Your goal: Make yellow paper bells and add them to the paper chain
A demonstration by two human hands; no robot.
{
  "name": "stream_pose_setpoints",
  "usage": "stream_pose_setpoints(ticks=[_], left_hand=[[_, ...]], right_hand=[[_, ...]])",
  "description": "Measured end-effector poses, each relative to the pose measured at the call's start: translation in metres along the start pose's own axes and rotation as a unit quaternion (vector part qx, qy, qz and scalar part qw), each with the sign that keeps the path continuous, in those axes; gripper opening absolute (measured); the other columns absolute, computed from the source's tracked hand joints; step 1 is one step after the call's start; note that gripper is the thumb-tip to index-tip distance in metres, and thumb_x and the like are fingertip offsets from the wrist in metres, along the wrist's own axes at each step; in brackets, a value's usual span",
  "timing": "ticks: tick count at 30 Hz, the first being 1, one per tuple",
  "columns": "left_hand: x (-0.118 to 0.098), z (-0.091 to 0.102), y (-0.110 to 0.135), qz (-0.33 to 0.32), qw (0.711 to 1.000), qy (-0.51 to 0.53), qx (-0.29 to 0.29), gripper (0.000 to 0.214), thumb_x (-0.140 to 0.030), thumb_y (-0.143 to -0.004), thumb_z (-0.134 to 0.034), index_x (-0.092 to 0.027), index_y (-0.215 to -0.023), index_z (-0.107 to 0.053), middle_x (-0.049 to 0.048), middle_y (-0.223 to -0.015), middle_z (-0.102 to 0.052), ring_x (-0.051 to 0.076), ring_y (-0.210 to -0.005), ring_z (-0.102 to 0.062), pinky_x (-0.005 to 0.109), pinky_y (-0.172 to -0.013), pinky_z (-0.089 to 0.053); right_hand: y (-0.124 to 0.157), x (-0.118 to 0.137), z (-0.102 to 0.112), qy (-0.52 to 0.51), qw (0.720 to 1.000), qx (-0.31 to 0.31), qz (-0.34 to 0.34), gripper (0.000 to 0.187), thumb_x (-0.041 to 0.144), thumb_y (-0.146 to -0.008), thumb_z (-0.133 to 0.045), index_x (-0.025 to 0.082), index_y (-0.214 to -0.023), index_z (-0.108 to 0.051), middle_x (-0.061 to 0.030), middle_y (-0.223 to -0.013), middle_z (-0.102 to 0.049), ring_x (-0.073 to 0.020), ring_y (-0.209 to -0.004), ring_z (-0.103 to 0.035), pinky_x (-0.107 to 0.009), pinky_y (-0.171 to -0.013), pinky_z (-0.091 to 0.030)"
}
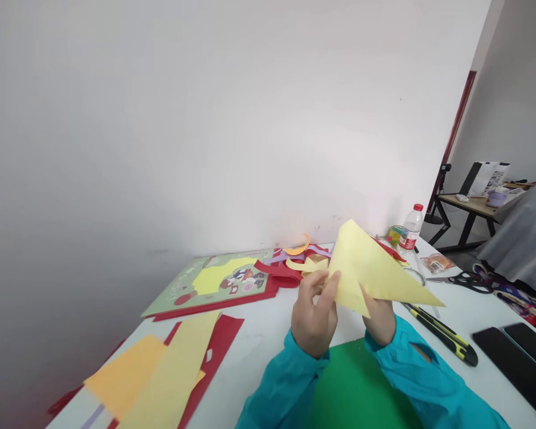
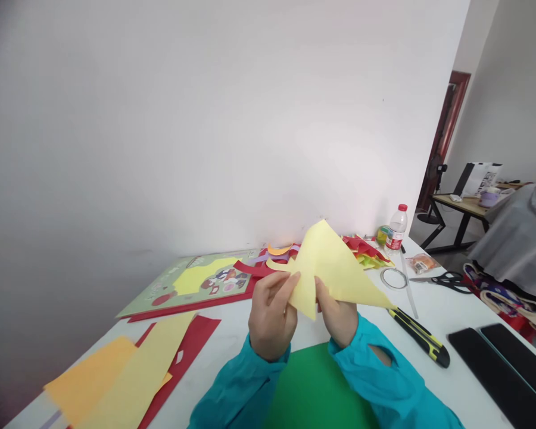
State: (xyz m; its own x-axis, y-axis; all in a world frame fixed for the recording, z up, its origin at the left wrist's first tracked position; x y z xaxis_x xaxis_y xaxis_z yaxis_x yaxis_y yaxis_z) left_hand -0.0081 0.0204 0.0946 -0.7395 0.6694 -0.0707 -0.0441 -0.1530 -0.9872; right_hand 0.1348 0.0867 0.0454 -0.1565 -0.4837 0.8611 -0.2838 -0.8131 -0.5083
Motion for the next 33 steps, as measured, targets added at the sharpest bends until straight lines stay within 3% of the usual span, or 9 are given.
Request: stream_pose_setpoints(ticks=[3,6,11,15,18,21,29,31,33], left_hand=[[0.002,-0.002,0.000,-0.028,0.999,-0.037,0.019,0.058,0.002,-0.082,-0.040,-0.028,-0.132,-0.044,0.0112,-0.105,-0.052,0.019,-0.094,-0.057,0.026,-0.067,-0.053],[0.002,-0.002,-0.002,-0.070,0.992,-0.098,0.032,0.057,0.002,-0.081,-0.041,-0.024,-0.131,-0.045,0.0126,-0.104,-0.053,0.019,-0.089,-0.056,0.024,-0.061,-0.049],[-0.002,-0.003,-0.003,-0.109,0.967,-0.230,0.033,0.046,-0.001,-0.081,-0.044,-0.023,-0.118,-0.058,0.0087,-0.088,-0.059,0.013,-0.065,-0.053,0.023,-0.052,-0.038],[0.001,0.001,-0.005,-0.098,0.954,-0.282,0.020,0.046,0.002,-0.077,-0.044,-0.023,-0.113,-0.062,0.0032,-0.069,-0.054,0.012,-0.056,-0.048,0.023,-0.047,-0.028],[0.001,0.003,-0.006,-0.096,0.946,-0.311,0.012,0.051,0.004,-0.074,-0.046,-0.021,-0.116,-0.059,-0.0019,-0.056,-0.044,0.011,-0.047,-0.040,0.025,-0.045,-0.023],[0.000,0.002,-0.006,-0.095,0.942,-0.320,0.017,0.055,0.003,-0.074,-0.046,-0.022,-0.121,-0.056,-0.0034,-0.053,-0.042,0.010,-0.043,-0.037,0.026,-0.044,-0.021],[0.004,0.002,-0.006,-0.065,0.957,-0.281,0.029,0.046,0.001,-0.076,-0.047,-0.024,-0.112,-0.062,-0.0033,-0.054,-0.046,0.008,-0.041,-0.036,0.026,-0.043,-0.021],[0.010,0.003,-0.006,-0.014,0.979,-0.202,0.028,0.039,-0.002,-0.078,-0.049,-0.024,-0.107,-0.064,-0.0029,-0.057,-0.050,0.007,-0.043,-0.040,0.024,-0.042,-0.024],[0.025,0.007,-0.004,0.106,0.993,-0.057,0.006,0.029,-0.008,-0.079,-0.053,-0.023,-0.104,-0.061,-0.0030,-0.060,-0.053,0.007,-0.046,-0.047,0.020,-0.044,-0.031]], right_hand=[[-0.002,0.000,0.007,-0.030,0.999,-0.034,-0.012,0.033,0.049,-0.074,-0.062,0.022,-0.091,-0.069,-0.0063,-0.094,-0.071,-0.0253,-0.101,-0.060,-0.043,-0.097,-0.042],[-0.005,-0.006,0.010,-0.047,0.997,-0.050,-0.035,0.043,0.047,-0.076,-0.060,0.018,-0.108,-0.064,-0.0088,-0.107,-0.068,-0.0260,-0.107,-0.058,-0.045,-0.099,-0.040],[-0.007,0.001,0.002,0.022,0.999,-0.008,0.023,0.055,0.040,-0.082,-0.055,0.016,-0.130,-0.044,-0.0100,-0.102,-0.068,-0.0241,-0.100,-0.061,-0.038,-0.086,-0.048],[-0.001,-0.008,-0.008,0.018,0.999,0.036,-0.023,0.060,0.041,-0.083,-0.054,0.021,-0.136,-0.033,-0.0072,-0.097,-0.068,-0.0201,-0.077,-0.065,-0.029,-0.061,-0.052],[0.004,-0.009,-0.014,-0.047,0.996,0.048,-0.055,0.049,0.046,-0.082,-0.055,0.020,-0.123,-0.046,-0.0033,-0.084,-0.067,-0.0147,-0.056,-0.059,-0.027,-0.051,-0.049],[0.008,-0.006,-0.020,-0.086,0.991,0.071,-0.070,0.034,0.050,-0.081,-0.055,0.017,-0.085,-0.061,-0.0008,-0.062,-0.062,-0.0131,-0.048,-0.054,-0.028,-0.052,-0.049],[0.009,0.003,-0.018,-0.019,0.994,0.084,-0.066,0.040,0.048,-0.079,-0.059,0.018,-0.052,-0.058,-0.0016,-0.052,-0.060,-0.0147,-0.054,-0.058,-0.030,-0.068,-0.048],[0.008,0.001,-0.016,-0.022,0.995,0.074,-0.071,0.039,0.046,-0.078,-0.060,0.019,-0.050,-0.058,-0.0009,-0.050,-0.059,-0.0146,-0.055,-0.058,-0.030,-0.069,-0.048],[0.006,-0.004,-0.013,-0.044,0.994,0.053,-0.083,0.037,0.047,-0.076,-0.062,0.018,-0.054,-0.060,-0.0008,-0.051,-0.060,-0.0149,-0.053,-0.057,-0.030,-0.064,-0.048]])
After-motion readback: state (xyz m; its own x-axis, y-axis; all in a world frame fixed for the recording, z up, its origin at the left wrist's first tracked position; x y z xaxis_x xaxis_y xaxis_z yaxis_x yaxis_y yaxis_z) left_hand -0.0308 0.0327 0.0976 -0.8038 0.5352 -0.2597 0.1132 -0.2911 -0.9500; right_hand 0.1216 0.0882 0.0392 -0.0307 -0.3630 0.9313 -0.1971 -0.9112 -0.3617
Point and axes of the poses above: each hand's wrist, its own y-axis away from the middle knuckle, its own z-axis out of the back of the hand, x = y × z, the point moved 10 cm from there along -y, towards the middle knuckle
